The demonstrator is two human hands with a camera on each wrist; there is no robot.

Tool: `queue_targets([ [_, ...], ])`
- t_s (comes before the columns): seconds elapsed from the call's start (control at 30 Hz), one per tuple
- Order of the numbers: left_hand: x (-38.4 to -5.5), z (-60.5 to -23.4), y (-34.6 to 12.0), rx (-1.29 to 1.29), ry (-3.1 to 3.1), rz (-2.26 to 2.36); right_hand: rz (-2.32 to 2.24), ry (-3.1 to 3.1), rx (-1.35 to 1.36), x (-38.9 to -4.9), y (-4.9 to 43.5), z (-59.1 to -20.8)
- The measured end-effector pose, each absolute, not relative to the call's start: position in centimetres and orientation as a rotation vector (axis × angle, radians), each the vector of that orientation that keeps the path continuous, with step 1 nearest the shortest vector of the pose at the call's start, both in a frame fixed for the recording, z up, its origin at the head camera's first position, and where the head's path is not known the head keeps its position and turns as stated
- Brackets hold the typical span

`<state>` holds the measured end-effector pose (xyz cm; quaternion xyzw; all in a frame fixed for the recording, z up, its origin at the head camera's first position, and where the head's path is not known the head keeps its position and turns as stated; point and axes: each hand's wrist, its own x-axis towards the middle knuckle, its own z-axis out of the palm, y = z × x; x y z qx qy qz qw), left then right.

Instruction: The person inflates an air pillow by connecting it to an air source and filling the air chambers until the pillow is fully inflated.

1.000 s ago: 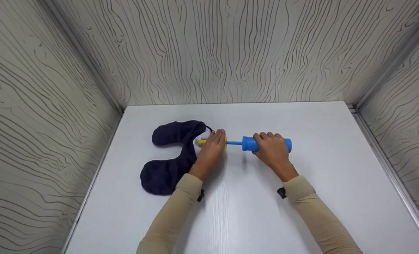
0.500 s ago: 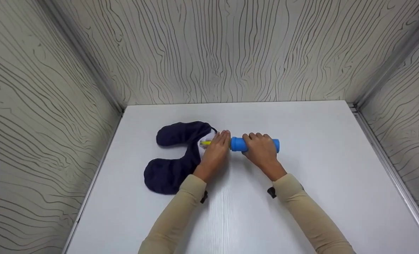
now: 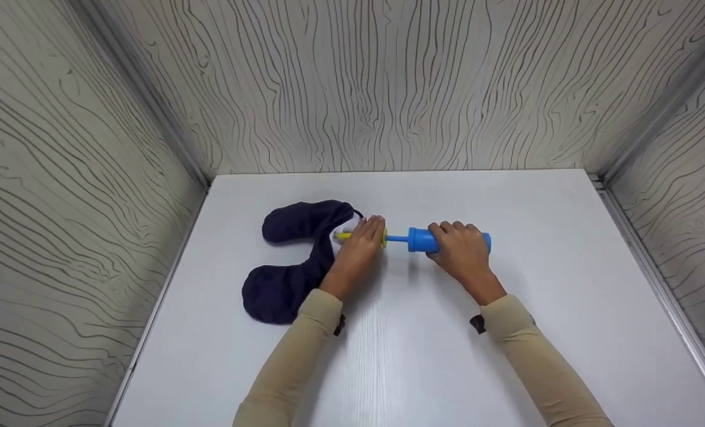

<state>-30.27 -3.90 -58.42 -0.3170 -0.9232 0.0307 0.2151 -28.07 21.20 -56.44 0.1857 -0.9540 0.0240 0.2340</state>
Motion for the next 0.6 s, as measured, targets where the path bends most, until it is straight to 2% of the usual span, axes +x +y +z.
queue_targets([
  [0.6, -30.3, -58.9, -6.1, -0.813, -2.661, -0.054, 0.108, -2.582, 0.456, -27.3, 26.6, -56.2],
])
